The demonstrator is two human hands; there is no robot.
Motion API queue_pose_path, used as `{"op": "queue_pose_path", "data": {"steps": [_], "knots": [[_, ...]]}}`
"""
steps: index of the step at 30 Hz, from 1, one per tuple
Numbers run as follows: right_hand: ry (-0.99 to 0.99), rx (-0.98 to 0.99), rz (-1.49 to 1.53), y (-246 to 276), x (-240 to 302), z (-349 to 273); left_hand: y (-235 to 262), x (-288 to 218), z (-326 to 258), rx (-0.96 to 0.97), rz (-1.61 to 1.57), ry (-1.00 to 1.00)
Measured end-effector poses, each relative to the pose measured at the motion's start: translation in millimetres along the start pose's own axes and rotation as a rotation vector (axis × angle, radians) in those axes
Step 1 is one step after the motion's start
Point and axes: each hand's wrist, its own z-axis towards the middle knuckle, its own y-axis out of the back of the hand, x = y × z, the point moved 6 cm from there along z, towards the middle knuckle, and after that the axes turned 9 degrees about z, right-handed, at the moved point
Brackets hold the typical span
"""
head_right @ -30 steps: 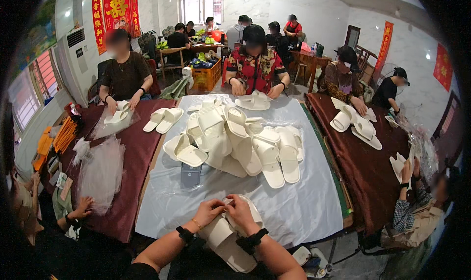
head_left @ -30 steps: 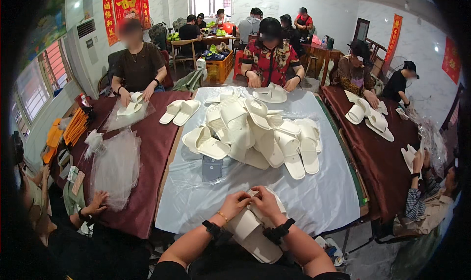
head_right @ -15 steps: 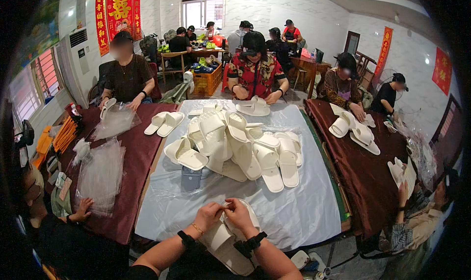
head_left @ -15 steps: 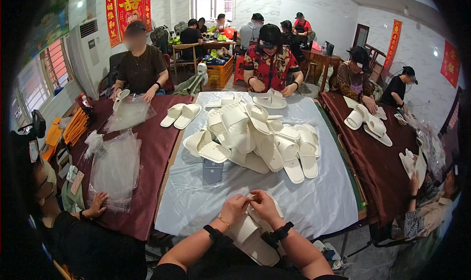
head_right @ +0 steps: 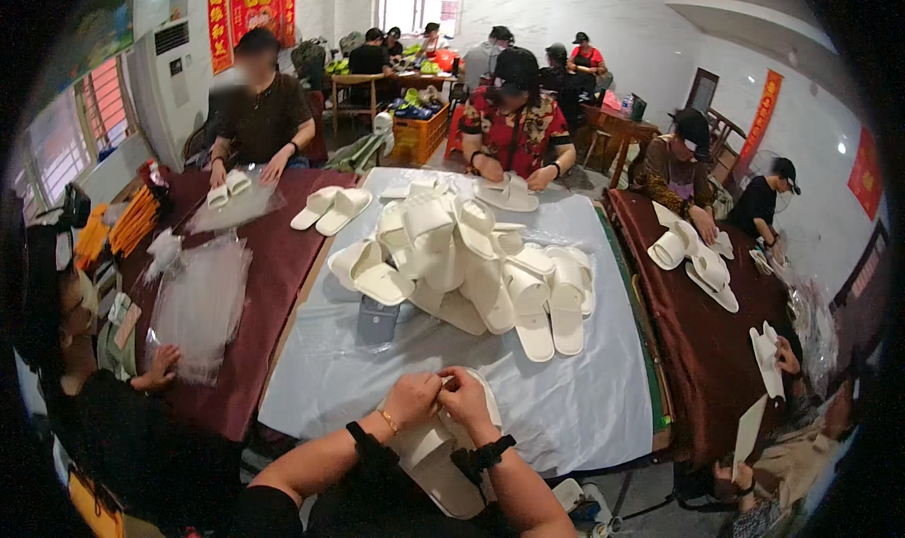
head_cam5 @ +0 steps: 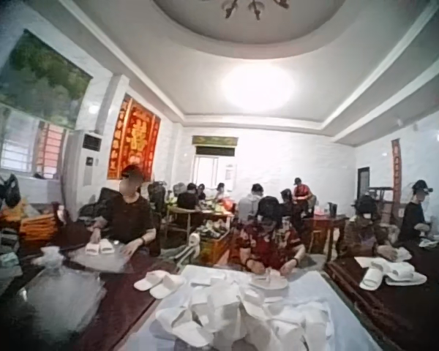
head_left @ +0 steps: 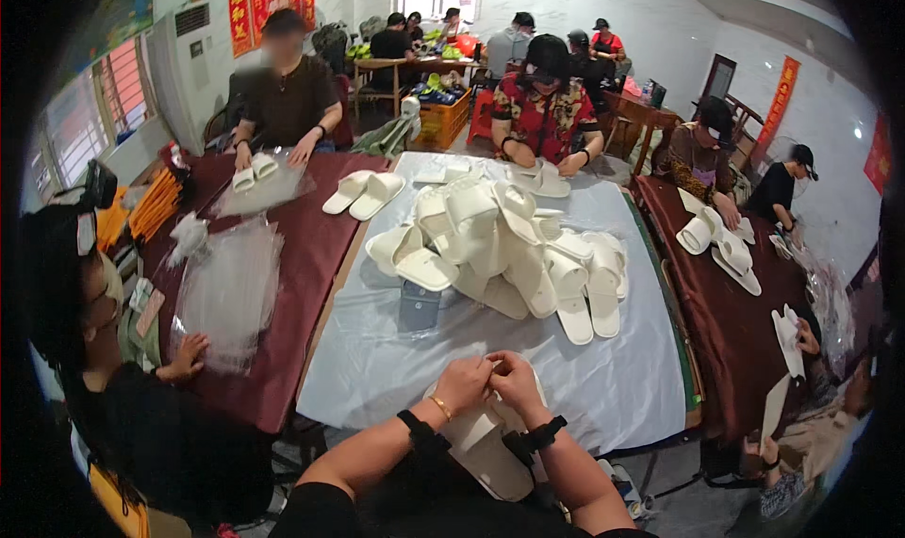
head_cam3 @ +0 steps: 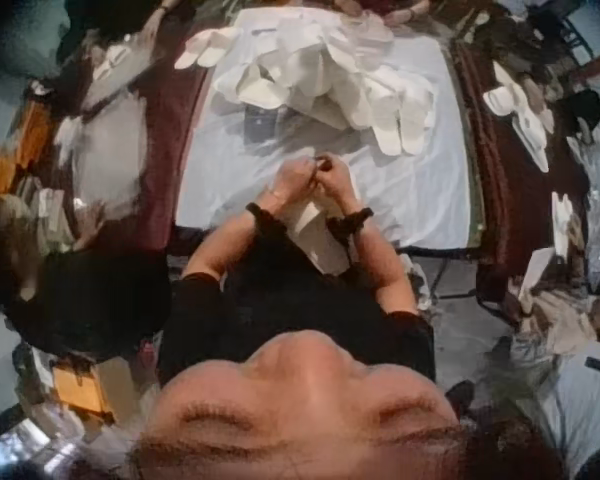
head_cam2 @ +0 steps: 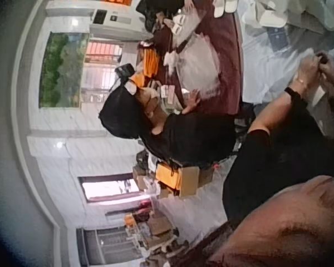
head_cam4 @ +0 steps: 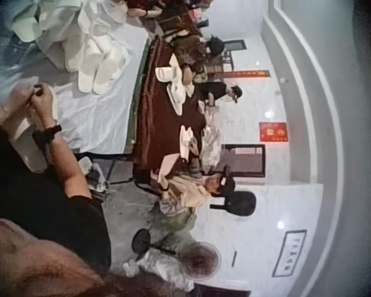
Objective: Inspecting and assembling white slippers in a workshop setting.
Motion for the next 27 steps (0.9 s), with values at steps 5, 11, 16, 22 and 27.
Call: {"op": "queue_pose_path", "data": {"steps": [5,11,16,22,27], "knots": [[0.104,-0.07,-0.088,1,2,0,8,-3,1,0.0,0.043,-0.001],[0.385,-0.316,-0.154,35,37,-32,28,55,-10,-0.053,0.086,0.18],[0.089,-0.233,-0.133,68,0,-82,29,115,-25,-0.01,0.252,0.376],[0.195,-0.228,-0.329,37,23,-120,12,138,-37,0.082,0.347,0.437],[0.28,-0.152,-0.606,24,13,-119,11,136,-37,0.066,0.314,0.45]]}}
